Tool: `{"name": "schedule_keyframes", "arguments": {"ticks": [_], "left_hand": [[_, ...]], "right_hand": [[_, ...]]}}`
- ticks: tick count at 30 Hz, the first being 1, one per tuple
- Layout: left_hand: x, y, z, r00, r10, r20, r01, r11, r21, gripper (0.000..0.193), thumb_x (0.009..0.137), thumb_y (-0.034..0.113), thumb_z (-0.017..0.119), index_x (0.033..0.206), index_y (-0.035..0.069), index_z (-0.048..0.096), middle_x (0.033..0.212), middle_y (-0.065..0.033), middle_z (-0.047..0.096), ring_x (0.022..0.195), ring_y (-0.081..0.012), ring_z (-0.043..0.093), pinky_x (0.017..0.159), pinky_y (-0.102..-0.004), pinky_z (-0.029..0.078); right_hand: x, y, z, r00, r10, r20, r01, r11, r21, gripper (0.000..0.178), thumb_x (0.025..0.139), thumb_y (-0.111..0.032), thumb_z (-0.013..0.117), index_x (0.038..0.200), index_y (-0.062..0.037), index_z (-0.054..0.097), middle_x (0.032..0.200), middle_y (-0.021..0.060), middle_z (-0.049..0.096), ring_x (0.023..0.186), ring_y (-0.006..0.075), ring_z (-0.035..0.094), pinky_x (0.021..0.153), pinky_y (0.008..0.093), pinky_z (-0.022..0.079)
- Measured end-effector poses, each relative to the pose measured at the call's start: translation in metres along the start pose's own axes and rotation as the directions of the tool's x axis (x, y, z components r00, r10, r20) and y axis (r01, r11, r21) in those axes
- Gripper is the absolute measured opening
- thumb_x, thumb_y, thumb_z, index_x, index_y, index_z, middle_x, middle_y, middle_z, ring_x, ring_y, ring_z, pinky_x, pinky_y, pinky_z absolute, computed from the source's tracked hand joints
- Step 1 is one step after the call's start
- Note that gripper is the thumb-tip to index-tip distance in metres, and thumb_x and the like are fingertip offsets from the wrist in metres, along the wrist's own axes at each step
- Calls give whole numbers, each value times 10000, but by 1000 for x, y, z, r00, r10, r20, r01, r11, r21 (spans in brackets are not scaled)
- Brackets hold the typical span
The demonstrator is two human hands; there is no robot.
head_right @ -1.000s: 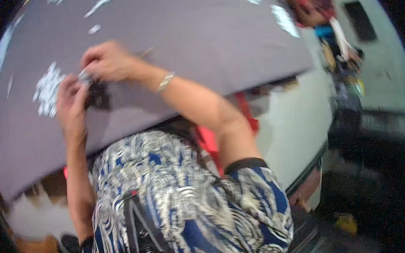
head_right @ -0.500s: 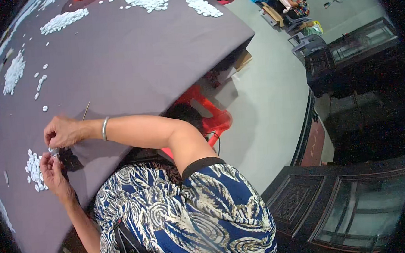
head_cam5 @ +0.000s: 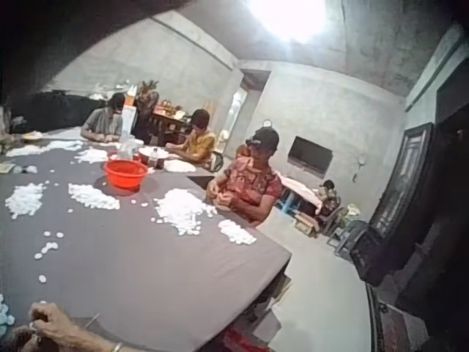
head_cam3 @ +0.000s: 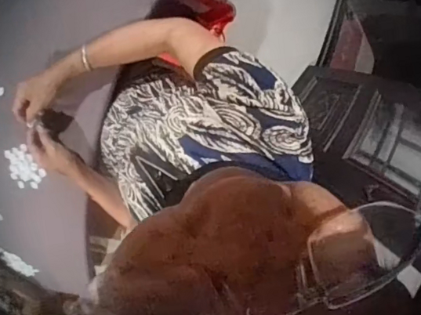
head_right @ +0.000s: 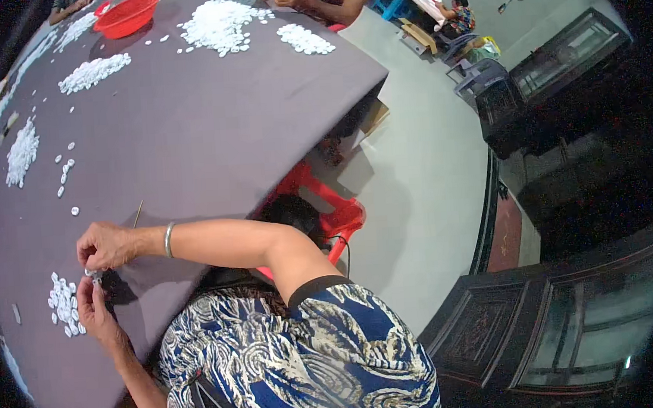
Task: Inserting small metal pins into white plastic figure-eight components on a work table.
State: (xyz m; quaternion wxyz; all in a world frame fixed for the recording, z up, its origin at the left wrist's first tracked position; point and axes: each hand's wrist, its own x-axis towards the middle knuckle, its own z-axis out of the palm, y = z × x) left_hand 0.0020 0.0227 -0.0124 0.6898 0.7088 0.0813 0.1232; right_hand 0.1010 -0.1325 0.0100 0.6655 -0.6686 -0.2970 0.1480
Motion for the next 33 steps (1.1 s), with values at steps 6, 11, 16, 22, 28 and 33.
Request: {"name": "schedule_keyframes", "arguments": {"ticks": [6, 11, 16, 22, 28, 33], "left_hand": [[-11, 23, 12, 1000, 17, 15, -18, 999, 35, 206, 910, 60, 576, 1102, -2, 614, 925, 4, 595, 805, -63, 534, 699, -202, 452], [-11, 23, 25, 992, 20, 126, -16, 999, -37, 177, 897, 56, 587, 1065, 10, 620, 884, 16, 592, 766, -52, 525, 667, -195, 439], [-11, 16, 19, 997, 55, 49, -51, 996, -79, 152, 900, 65, 595, 1038, 7, 624, 869, 16, 610, 716, -39, 540, 631, -192, 455], [-8, 17, 9, 999, 13, 43, -12, 1000, -11, 150, 898, 72, 600, 1035, 18, 628, 867, 27, 619, 712, -33, 547, 640, -185, 460], [-8, 16, 8, 998, -1, 63, 2, 1000, -17, 168, 897, 77, 602, 1053, 17, 625, 889, 21, 632, 720, -35, 556, 647, -186, 464], [-10, 15, 9, 998, 19, 54, -18, 1000, -26, 174, 895, 84, 607, 1054, 18, 626, 893, 15, 637, 723, -37, 559, 651, -191, 470]], "right_hand": [[-5, -4, 0, 995, -93, 27, 96, 988, -122, 171, 765, -154, 647, 869, -18, 658, 774, 81, 645, 716, 139, 583, 645, 306, 482], [-26, -37, -15, 983, 182, -29, -184, 973, -137, 137, 856, -116, 627, 957, -31, 664, 747, -29, 589, 642, 34, 518, 550, 186, 433], [-16, -34, -6, 987, 159, 22, -157, 986, -62, 110, 857, -115, 636, 916, -26, 660, 694, -41, 569, 596, 28, 497, 512, 192, 406], [-10, -30, 2, 978, 209, 13, -208, 976, -56, 104, 875, -119, 622, 913, -28, 653, 696, -48, 559, 576, 22, 482, 501, 177, 389], [-11, -30, 3, 983, 184, 5, -184, 983, -21, 103, 878, -118, 618, 913, -28, 651, 703, -48, 559, 578, 23, 483, 504, 172, 389], [-14, -35, 5, 979, 202, 8, -201, 979, -25, 105, 879, -121, 617, 914, -30, 654, 703, -46, 560, 580, 21, 483, 504, 172, 390]]}}
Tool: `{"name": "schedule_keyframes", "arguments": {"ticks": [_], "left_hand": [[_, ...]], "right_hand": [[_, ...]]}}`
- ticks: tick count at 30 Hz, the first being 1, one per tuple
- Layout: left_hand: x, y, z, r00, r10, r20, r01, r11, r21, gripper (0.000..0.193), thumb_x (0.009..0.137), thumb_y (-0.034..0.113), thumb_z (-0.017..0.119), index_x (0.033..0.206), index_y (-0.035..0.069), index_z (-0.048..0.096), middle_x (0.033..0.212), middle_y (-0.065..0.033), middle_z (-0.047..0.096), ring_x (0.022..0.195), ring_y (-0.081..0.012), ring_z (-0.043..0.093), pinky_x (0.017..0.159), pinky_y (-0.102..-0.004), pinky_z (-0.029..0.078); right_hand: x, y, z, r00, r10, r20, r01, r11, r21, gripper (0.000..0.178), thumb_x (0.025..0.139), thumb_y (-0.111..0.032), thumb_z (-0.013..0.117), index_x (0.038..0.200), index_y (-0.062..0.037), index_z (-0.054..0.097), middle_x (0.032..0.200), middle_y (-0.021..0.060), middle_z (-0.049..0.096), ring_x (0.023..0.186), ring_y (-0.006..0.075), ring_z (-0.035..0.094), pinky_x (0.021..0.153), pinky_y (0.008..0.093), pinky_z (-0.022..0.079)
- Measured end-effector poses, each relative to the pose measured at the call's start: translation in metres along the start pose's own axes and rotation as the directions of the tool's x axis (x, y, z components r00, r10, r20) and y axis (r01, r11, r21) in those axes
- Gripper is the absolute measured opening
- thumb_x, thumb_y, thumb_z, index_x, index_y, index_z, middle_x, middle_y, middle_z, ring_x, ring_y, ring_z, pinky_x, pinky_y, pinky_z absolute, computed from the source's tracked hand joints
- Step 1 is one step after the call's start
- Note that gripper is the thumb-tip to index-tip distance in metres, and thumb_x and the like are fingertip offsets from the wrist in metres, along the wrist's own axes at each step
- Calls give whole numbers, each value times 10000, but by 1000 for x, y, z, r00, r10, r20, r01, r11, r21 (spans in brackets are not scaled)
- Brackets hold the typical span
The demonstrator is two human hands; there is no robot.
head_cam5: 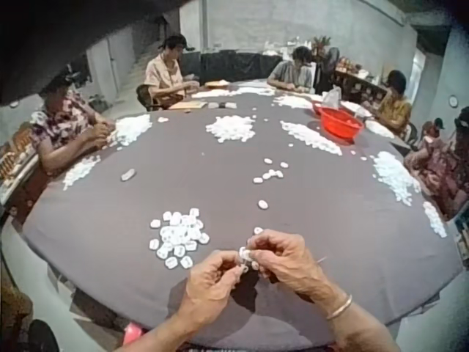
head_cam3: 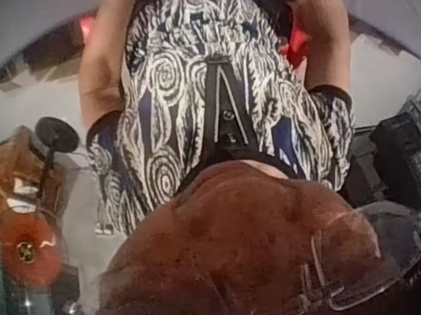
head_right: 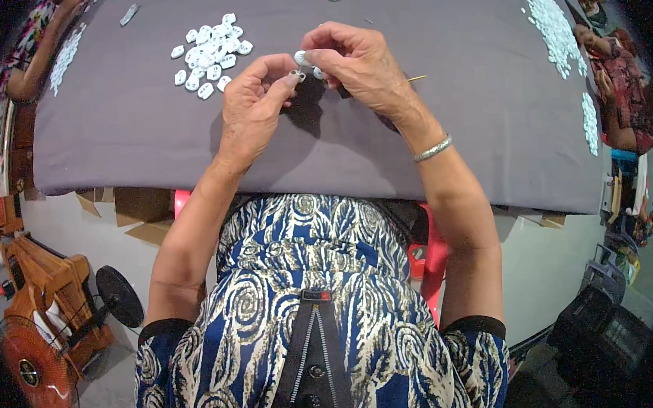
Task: Inserting small metal pins into white plastic figure-eight components on a work table.
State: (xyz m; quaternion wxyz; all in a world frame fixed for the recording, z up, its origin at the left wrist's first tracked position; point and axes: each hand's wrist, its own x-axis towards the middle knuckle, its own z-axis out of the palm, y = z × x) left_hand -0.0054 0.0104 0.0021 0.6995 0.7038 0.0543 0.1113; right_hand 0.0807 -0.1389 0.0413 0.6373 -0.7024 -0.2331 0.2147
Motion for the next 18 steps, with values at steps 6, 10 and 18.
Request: {"name": "schedule_keyframes", "arguments": {"ticks": [6, 10, 18], "left_hand": [[0, 1, 1, 1000, -8, 4, 8, 1000, 7, 156, 896, 75, 601, 1040, 23, 628, 870, 21, 626, 721, -35, 557, 645, -189, 470], [0, 3, 2, 999, 10, -33, -11, 1000, -29, 112, 859, 30, 592, 962, -2, 624, 784, 6, 605, 679, -49, 547, 626, -207, 467], [1, -5, 1, 999, 38, -7, -38, 999, -6, 155, 898, 63, 593, 1045, 22, 622, 869, 20, 628, 701, -34, 554, 639, -183, 463]], "right_hand": [[4, 5, -2, 1000, 2, 21, -2, 1000, 6, 107, 881, -127, 618, 913, -32, 658, 703, -46, 563, 578, 21, 483, 503, 173, 391], [4, 4, -2, 1000, 8, 18, -8, 1000, -12, 115, 880, -134, 625, 922, -33, 661, 710, -44, 569, 579, 21, 487, 505, 171, 393], [6, 5, -1, 999, -14, 31, 14, 1000, -6, 112, 883, -134, 627, 922, -34, 660, 727, -40, 579, 584, 25, 493, 506, 172, 399]]}}
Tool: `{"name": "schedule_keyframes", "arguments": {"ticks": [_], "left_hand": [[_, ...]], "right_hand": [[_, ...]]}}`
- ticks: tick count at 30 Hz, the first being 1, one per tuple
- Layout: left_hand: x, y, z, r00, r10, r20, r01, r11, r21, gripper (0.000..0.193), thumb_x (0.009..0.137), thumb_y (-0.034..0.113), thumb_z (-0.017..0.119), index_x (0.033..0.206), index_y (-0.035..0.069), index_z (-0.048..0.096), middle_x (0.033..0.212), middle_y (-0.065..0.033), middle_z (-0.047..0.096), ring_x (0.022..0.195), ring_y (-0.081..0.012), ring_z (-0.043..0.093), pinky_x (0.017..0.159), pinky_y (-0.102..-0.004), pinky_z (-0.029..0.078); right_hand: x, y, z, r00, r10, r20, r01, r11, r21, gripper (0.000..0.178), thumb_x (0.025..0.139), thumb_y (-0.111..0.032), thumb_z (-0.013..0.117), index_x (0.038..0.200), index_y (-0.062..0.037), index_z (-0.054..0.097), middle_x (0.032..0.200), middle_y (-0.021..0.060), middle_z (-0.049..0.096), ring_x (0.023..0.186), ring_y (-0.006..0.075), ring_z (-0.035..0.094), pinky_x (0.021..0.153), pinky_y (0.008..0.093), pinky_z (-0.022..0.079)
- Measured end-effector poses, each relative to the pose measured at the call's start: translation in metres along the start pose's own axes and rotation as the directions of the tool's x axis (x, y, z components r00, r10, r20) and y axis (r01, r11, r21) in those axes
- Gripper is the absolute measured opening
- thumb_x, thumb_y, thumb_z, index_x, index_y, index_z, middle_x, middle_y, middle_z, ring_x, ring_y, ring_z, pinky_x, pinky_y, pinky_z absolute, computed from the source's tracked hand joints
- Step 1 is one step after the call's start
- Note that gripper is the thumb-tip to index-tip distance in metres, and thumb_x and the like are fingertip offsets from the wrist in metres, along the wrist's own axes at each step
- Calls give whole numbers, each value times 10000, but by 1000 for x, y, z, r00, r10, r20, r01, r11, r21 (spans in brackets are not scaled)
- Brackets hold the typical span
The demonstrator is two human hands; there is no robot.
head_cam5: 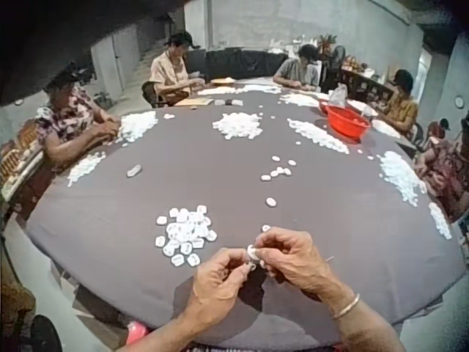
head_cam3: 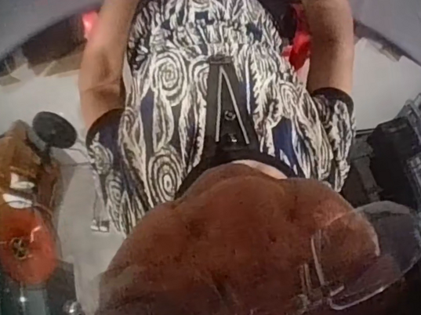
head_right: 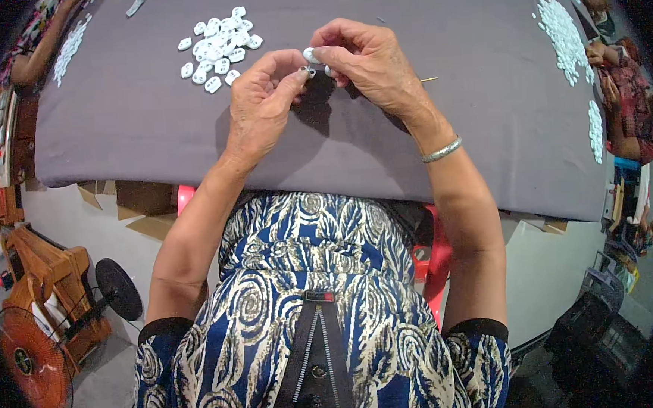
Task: Inserting small metal pins into white plastic figure-eight components on a work table.
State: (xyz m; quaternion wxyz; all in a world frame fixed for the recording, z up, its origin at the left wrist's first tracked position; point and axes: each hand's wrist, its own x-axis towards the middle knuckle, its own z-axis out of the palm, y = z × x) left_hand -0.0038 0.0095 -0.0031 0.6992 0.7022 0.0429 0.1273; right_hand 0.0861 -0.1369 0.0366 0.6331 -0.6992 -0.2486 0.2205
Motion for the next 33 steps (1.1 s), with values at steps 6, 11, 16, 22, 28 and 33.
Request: {"name": "schedule_keyframes", "arguments": {"ticks": [6, 11, 16, 22, 28, 33], "left_hand": [[0, 4, 4, 998, -36, -52, 34, 998, -43, 127, 859, 20, 594, 983, -10, 596, 772, 0, 593, 685, -53, 535, 632, -213, 469], [2, 2, 3, 1000, 11, -21, -13, 998, -67, 316, 877, 7, 610, 1157, 24, 464, 841, -12, 562, 726, -62, 542, 626, -202, 460], [1, 4, 5, 999, 10, -50, -16, 994, -106, 300, 860, -2, 609, 1130, 16, 479, 804, -9, 559, 703, -54, 524, 612, -200, 448], [1, 5, 5, 997, 38, -72, -47, 991, -129, 306, 842, -9, 614, 1117, 13, 481, 775, -3, 553, 676, -48, 503, 593, -196, 432], [0, 4, 5, 996, 19, -92, -32, 989, -142, 331, 839, -6, 618, 1134, 16, 468, 777, -8, 552, 677, -49, 506, 587, -193, 427], [-1, 2, 6, 993, 21, -119, -38, 989, -144, 328, 837, -12, 617, 1128, 16, 468, 776, -13, 556, 672, -51, 515, 581, -195, 429]], "right_hand": [[1, -1, 0, 1000, 12, 3, -12, 999, -50, 103, 886, -125, 621, 915, -33, 659, 721, -35, 579, 585, 25, 494, 508, 170, 403], [3, 1, -4, 1000, -14, 17, 15, 997, -74, 105, 886, -110, 611, 915, -24, 662, 723, -28, 588, 584, 25, 499, 510, 175, 411], [3, -1, -2, 998, -50, 24, 51, 997, -62, 101, 880, -101, 611, 915, -21, 661, 713, -33, 589, 571, 23, 493, 503, 177, 411], [3, 0, -2, 997, -31, 77, 41, 992, -119, 98, 878, -103, 618, 913, -21, 659, 713, -38, 584, 573, 20, 491, 500, 172, 407], [3, 5, 2, 994, -73, 80, 78, 995, -64, 89, 883, -112, 623, 899, -30, 653, 677, -45, 565, 564, 13, 491, 482, 166, 397], [-2, 5, 7, 998, -28, 47, 30, 998, -60, 85, 888, -107, 616, 876, -28, 645, 668, -41, 562, 550, 14, 498, 456, 167, 391]]}}
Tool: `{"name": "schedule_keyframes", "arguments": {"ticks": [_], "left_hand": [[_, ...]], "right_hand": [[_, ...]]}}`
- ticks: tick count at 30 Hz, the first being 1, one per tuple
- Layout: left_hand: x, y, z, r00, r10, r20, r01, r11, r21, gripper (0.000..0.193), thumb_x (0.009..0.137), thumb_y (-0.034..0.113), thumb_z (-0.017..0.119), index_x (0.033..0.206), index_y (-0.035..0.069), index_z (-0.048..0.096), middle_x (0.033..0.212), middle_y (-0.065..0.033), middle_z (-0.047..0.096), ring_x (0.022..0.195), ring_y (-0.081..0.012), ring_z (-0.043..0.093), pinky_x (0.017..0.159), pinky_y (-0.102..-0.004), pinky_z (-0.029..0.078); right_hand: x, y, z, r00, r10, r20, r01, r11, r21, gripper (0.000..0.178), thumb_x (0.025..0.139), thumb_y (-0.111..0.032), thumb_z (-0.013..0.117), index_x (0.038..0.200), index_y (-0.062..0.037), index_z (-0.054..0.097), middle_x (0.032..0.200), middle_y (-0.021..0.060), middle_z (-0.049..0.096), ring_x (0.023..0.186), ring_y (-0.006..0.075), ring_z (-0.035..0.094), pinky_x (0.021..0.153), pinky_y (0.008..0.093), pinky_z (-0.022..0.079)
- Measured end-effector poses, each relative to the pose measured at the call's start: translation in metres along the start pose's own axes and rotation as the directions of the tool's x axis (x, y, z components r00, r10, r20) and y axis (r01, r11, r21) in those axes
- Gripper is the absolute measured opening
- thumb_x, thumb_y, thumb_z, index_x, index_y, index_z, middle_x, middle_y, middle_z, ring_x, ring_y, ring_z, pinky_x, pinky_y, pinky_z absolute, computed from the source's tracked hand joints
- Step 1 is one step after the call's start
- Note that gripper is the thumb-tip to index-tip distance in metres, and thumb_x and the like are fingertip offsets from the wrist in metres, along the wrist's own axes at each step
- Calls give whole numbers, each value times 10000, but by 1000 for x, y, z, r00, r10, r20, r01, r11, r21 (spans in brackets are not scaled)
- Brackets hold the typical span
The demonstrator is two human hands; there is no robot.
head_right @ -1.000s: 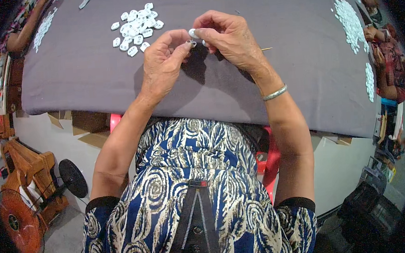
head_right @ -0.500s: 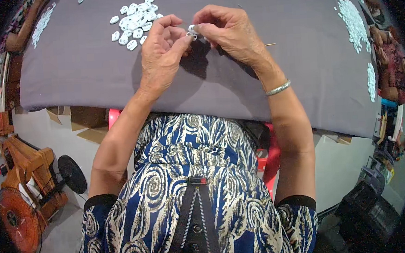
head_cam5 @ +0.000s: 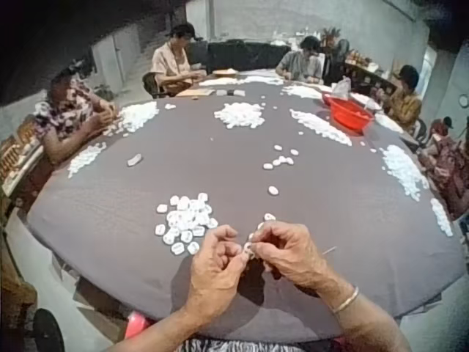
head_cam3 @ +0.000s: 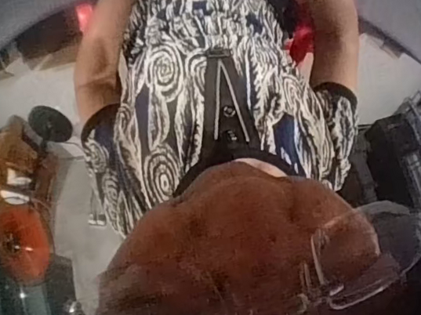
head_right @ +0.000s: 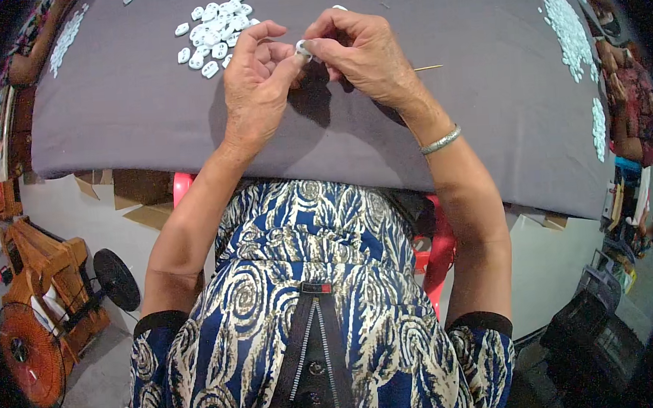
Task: Inserting small metal pins into white plastic figure-eight components on a work table.
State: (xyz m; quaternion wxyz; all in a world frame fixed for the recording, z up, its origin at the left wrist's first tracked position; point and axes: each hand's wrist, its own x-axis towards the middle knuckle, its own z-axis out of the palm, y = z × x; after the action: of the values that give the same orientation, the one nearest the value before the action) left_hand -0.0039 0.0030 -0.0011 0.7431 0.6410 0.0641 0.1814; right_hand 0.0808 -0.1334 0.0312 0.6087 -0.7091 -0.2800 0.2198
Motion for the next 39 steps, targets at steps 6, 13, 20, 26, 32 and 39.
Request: {"name": "schedule_keyframes", "arguments": {"ticks": [6, 13, 20, 26, 32, 39], "left_hand": [[0, 3, -2, 1000, -23, -3, 23, 1000, 6, 320, 843, -5, 616, 1126, 13, 467, 790, -27, 579, 677, -61, 558, 583, -201, 456], [4, 5, -5, 996, -77, 33, 80, 993, -83, 282, 865, 18, 613, 1111, 16, 474, 804, -35, 592, 687, -73, 587, 572, -202, 473], [2, 10, -2, 995, -88, 36, 90, 993, -79, 265, 862, 11, 613, 1094, 14, 485, 798, -31, 586, 683, -63, 574, 553, -188, 452], [2, 7, -3, 997, -63, 49, 68, 992, -102, 250, 857, 10, 612, 1084, 5, 507, 808, -24, 595, 701, -60, 559, 593, -196, 449], [2, 13, 0, 998, -52, 41, 54, 998, -45, 224, 858, 31, 607, 1068, 1, 533, 807, -10, 611, 719, -54, 563, 624, -204, 456], [0, 14, -4, 993, -77, 87, 76, 997, 15, 264, 875, 11, 598, 1129, -1, 525, 859, -15, 615, 795, -66, 590, 739, -206, 493]], "right_hand": [[1, -1, 1, 1000, 8, 0, -8, 1000, 3, 84, 890, -100, 612, 889, -22, 644, 680, -35, 571, 552, 15, 501, 460, 170, 410], [1, -5, 0, 1000, -29, 11, 29, 998, -47, 111, 890, -92, 599, 960, -18, 644, 751, -16, 605, 585, 27, 520, 492, 180, 440], [-1, -1, -8, 969, -248, -2, 232, 910, -343, 296, 804, -114, 670, 1074, -13, 603, 832, 22, 610, 629, 62, 524, 558, 220, 459], [-4, -10, -5, 919, -365, 150, 379, 713, -589, 400, 744, -127, 718, 1110, -50, 575, 923, 77, 588, 669, 189, 581, 618, 300, 494], [-3, -6, -5, 910, -379, 171, 395, 661, -639, 328, 773, -198, 710, 1037, -57, 577, 909, 106, 588, 760, 302, 611, 660, 384, 503], [-3, -1, -6, 896, -373, 239, 420, 544, -726, 316, 829, -303, 653, 992, -58, 537, 886, 123, 599, 783, 342, 605, 648, 419, 486]]}}
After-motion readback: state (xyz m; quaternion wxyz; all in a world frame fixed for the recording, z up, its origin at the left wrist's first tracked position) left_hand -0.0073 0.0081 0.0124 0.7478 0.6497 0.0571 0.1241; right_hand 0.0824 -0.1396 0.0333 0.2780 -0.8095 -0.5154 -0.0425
